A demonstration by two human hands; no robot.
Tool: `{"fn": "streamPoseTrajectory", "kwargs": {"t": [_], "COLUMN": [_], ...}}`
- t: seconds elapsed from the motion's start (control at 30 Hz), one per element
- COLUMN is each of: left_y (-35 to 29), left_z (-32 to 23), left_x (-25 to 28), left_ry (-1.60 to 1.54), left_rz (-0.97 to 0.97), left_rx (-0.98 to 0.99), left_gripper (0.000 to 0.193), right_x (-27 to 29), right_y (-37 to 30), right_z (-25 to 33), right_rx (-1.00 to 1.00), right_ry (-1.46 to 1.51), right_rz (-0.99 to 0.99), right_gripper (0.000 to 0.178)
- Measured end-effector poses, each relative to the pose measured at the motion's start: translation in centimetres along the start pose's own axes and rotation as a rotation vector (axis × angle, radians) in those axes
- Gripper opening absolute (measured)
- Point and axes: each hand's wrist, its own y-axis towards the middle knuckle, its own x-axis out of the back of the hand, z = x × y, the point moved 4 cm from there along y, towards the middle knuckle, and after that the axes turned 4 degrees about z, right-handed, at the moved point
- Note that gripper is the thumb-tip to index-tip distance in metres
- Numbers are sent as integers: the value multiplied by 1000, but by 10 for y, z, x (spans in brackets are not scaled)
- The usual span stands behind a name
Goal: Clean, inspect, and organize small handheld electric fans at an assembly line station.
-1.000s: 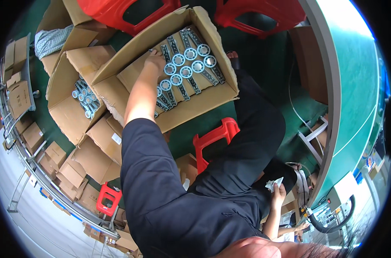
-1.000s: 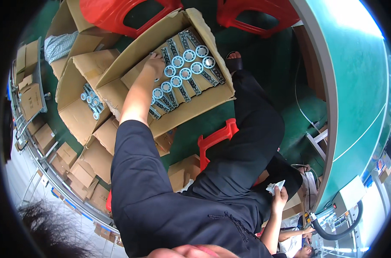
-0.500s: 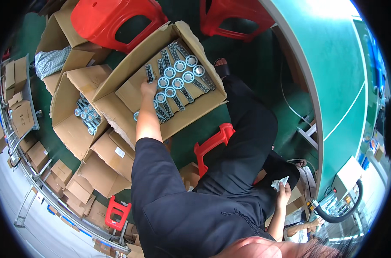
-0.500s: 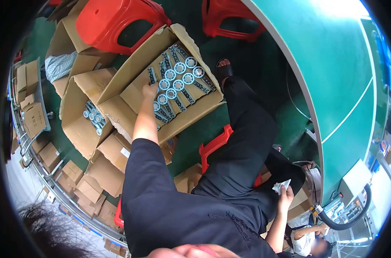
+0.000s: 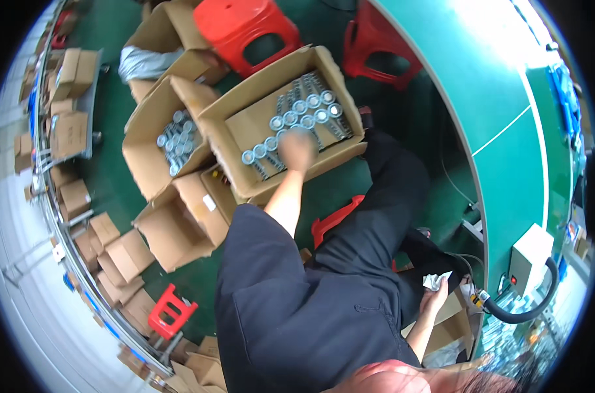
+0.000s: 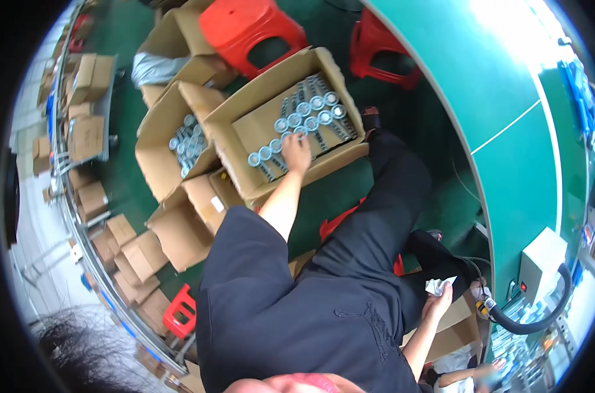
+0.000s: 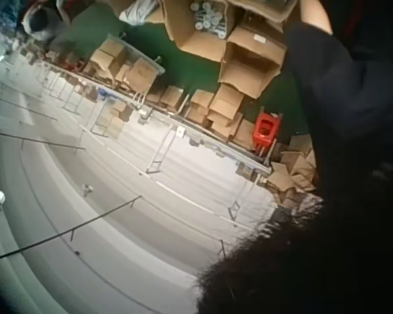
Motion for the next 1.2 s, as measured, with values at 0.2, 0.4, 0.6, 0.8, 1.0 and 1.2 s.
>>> {"fn": "streamPoseTrajectory", "kwargs": {"t": [0.2, 0.4, 0.6, 0.8, 1.0, 1.2], "left_y": [-36, -109, -214, -268, -135, -160], "left_z": [-7, 176, 245, 221, 139, -190], "left_x": [158, 263, 268, 238, 213, 165], "left_ry": [-29, 391, 470, 471, 337, -369], "left_rz": [-340, -450, -351, -453, -384, 143], "left_rx": [-174, 664, 941, 895, 429, -614], "left_gripper": [21, 53, 51, 40, 38, 27], "right_x": [32, 33, 23, 46, 85, 81], "right_y": [30, 10, 19, 2, -23, -41], "right_z": [6, -1, 16, 0, -13, 5], "right_rx": [97, 85, 137, 306, 215, 309], "right_ry": [-211, -347, -313, -385, 19, 223], "right_rz": [33, 113, 91, 58, -128, -19], "right_gripper": [32, 37, 42, 33, 32, 34]}}
